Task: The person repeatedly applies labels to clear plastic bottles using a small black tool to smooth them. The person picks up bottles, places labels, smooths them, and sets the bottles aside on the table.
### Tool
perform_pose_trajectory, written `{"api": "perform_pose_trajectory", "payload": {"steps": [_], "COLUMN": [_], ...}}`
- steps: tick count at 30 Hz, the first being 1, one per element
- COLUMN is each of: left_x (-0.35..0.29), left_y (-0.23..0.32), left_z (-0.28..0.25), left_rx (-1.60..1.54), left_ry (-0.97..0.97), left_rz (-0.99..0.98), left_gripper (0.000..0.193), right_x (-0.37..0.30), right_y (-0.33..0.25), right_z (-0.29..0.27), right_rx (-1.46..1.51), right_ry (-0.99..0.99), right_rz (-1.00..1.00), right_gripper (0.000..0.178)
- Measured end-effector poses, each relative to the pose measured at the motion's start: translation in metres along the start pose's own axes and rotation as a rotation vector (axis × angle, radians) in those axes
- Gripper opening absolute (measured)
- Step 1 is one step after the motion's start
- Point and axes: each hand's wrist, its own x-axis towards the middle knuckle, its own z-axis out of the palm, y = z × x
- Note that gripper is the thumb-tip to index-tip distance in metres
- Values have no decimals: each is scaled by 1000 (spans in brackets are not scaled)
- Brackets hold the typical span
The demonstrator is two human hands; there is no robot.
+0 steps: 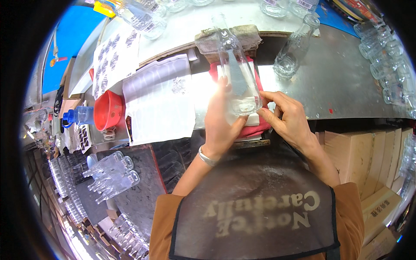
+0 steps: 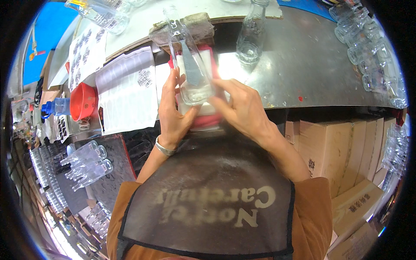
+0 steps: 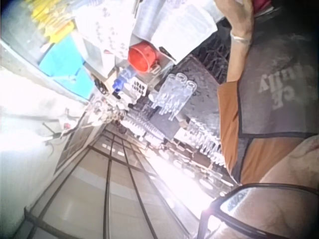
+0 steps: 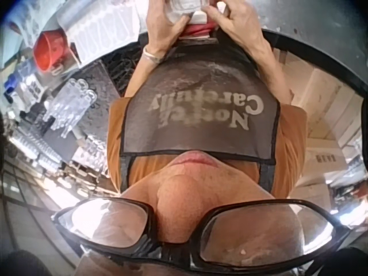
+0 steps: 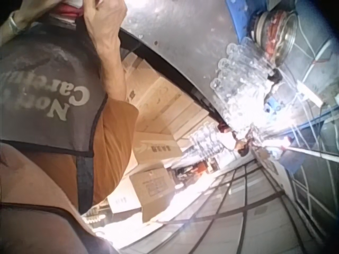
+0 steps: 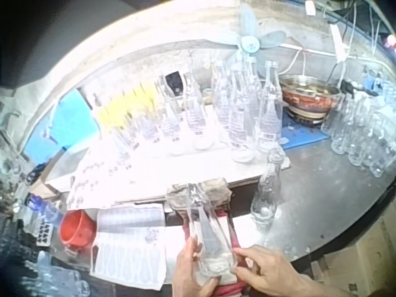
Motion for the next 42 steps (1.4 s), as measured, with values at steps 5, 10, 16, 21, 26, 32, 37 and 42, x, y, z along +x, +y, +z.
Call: {"api": "perform_pose_trajectory", "payload": {"steps": [5, 10, 16, 21, 26, 32, 37, 42], "left_x": [-4, 12, 62, 111, 103, 77, 70, 56], "left_y": [-3, -20, -122, -180, -173, -153, -195, -184], "left_z": [-7, -52, -186, -241, -231, -242, -256, -258], "left_rx": [-1, 101, 589, 843, 1093, 922, 880, 584], "left_ry": [-41, 25, 567, 473, 320, 324, 431, 539], "left_rz": [32, 61, -27, -156, -220, 66, 98, -170], "left_gripper": [101, 95, 75, 72, 68, 56, 31, 19], "right_x": [3, -3, 2, 9, 12, 9, 5, -5], "right_y": [-2, 15, 18, 16, 15, 20, 7, 4], "right_z": [3, -5, -9, -7, -9, -3, -8, -9], "right_rx": [24, 103, 50, 64, 11, 45, 33, 88], "right_ry": [-13, 2, 54, 87, -1, 73, -6, -72], "right_rz": [61, 233, 243, 212, 281, 209, 165, 201], "right_gripper": [38, 34, 32, 27, 29, 26, 30, 56]}}
